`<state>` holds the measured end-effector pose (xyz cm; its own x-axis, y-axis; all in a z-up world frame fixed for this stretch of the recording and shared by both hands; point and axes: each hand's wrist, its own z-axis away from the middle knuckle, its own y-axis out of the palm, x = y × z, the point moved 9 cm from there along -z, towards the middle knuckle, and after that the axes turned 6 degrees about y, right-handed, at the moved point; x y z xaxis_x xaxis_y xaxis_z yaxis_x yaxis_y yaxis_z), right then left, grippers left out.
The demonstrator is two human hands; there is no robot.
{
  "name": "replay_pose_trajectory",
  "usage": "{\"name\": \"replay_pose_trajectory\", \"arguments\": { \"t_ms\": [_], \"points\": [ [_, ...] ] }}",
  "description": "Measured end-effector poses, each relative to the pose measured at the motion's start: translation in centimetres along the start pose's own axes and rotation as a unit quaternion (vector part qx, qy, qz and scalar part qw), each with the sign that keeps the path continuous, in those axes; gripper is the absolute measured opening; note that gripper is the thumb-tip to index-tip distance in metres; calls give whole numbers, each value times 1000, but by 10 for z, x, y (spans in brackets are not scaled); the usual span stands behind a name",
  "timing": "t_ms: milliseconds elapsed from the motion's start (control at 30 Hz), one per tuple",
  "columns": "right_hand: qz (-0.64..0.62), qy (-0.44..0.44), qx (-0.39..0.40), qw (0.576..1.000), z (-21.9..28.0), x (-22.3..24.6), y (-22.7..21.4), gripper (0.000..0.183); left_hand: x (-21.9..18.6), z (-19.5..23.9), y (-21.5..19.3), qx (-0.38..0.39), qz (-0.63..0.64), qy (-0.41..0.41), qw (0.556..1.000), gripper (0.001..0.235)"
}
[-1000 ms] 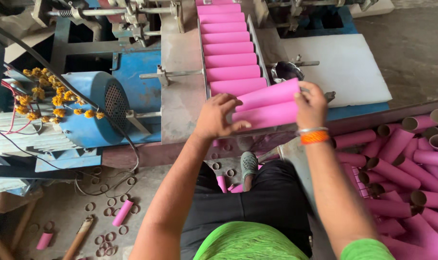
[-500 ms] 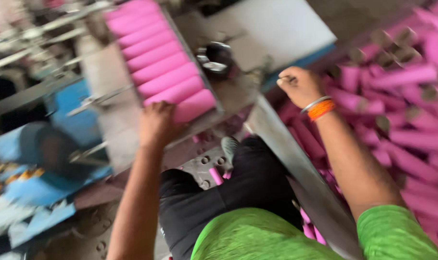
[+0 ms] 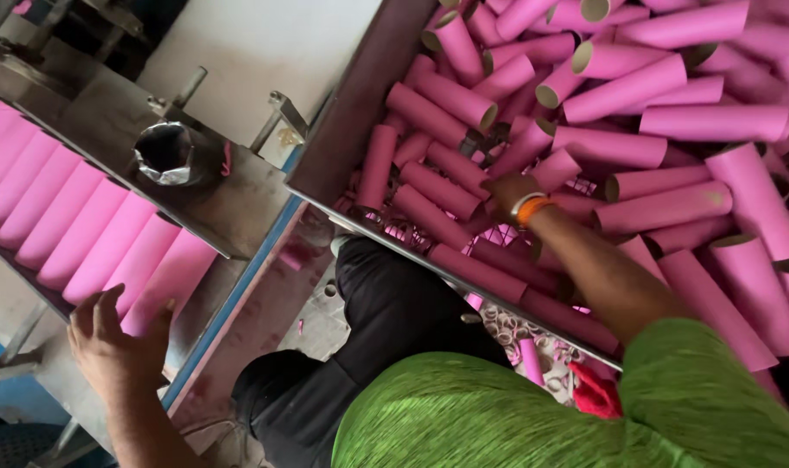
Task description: The person repeatedly picks up pink cylindrical objects from a metal bin and places them onto a conveyor belt. The person handles the cylinders one at a time or in small groups, moving them from the bin to the belt continuously.
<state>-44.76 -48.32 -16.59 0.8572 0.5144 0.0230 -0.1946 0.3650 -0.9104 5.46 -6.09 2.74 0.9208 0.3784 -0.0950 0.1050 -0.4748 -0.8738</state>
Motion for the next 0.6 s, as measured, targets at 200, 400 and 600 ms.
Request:
{"name": "replay_pose_trajectory", "arguments": {
  "t_ms": [200, 400, 600],
  "points": [
    [-17, 100, -30, 994, 10, 28, -11, 77, -5, 3, -1, 10, -30, 4, 999, 55],
    [-184, 132, 12, 974, 12, -14, 30, 93, -10, -1, 0, 19, -33, 8, 999, 50],
    [-411, 45, -250, 875, -29, -15, 88, 70, -21, -4, -18, -22, -82, 24, 996, 51]
  ]
}}
